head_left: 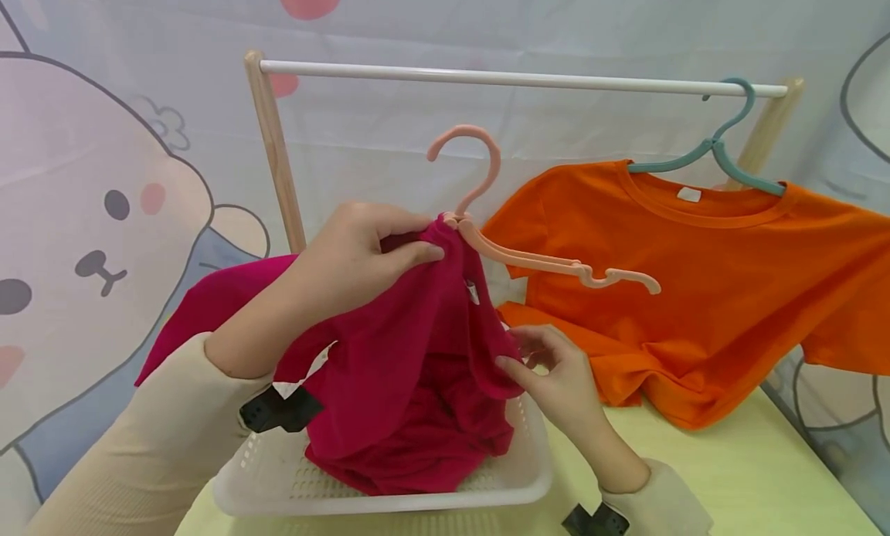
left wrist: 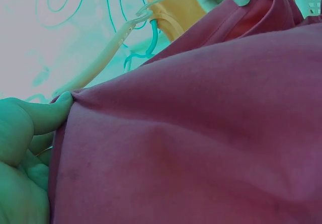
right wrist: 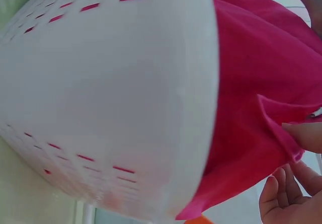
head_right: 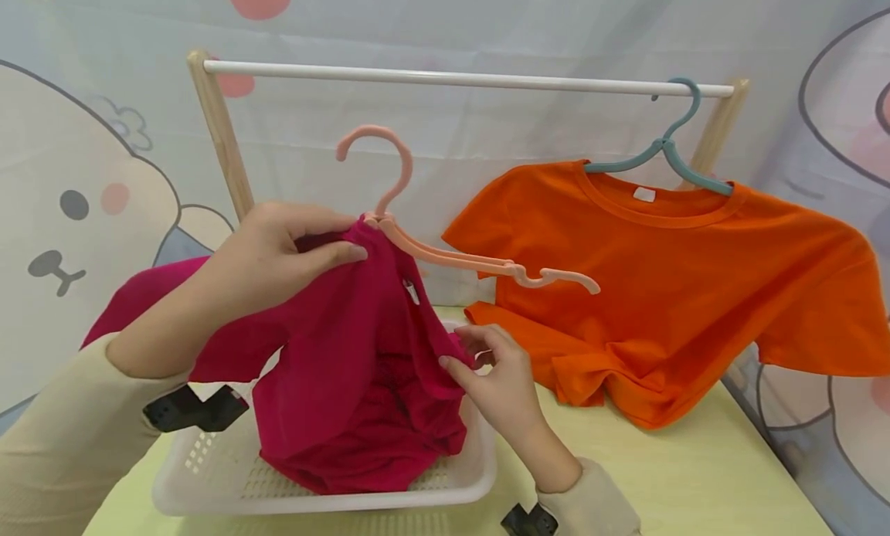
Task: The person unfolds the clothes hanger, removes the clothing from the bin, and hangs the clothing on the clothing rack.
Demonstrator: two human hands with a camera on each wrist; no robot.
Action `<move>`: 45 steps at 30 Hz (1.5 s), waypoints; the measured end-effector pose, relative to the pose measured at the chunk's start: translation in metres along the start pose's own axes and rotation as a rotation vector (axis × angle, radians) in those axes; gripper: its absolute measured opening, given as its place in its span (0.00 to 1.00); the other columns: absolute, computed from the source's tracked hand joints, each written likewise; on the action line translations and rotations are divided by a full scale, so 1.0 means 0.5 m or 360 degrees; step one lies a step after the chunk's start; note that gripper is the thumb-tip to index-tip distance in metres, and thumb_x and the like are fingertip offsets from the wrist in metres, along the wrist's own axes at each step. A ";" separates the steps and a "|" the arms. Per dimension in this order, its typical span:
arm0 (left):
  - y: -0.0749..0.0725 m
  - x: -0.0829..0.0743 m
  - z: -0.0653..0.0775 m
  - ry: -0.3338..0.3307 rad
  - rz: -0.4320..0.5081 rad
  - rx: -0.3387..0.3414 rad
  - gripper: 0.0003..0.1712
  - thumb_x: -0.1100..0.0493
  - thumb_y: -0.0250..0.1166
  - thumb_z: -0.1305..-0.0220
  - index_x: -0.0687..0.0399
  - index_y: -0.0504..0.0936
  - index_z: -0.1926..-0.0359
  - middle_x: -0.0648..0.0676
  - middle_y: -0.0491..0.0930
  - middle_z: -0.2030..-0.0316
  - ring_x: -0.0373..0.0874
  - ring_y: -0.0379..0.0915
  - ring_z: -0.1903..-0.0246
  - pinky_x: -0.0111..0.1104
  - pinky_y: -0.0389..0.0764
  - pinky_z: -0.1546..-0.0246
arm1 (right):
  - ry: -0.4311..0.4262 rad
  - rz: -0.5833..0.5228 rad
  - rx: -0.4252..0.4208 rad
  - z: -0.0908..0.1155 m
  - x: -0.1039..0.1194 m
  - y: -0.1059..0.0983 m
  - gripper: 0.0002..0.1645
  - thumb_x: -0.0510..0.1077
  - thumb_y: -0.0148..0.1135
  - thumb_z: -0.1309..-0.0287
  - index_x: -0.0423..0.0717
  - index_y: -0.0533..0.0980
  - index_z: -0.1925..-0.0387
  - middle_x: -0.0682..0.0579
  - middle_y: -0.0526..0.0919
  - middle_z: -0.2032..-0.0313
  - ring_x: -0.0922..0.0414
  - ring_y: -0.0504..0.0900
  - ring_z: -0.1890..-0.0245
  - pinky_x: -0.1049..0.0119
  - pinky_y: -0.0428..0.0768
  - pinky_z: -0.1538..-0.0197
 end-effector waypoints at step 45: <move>-0.050 0.107 0.157 0.0187 0.0076 0.0030 0.19 0.73 0.68 0.46 0.64 0.84 0.51 0.51 0.85 0.66 0.36 0.76 0.74 0.24 0.77 0.76 | 0.0415 -0.0049 0.0013 0.017 -0.062 -0.119 0.13 0.42 0.69 0.44 0.35 0.76 0.68 0.59 0.78 0.79 0.62 0.69 0.83 0.70 0.70 0.82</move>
Point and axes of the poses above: each hand's wrist, its own z-axis away from the middle knuckle, its own y-axis out of the palm, x = y × z, the point moved 8 cm from there along -z, towards the middle knuckle
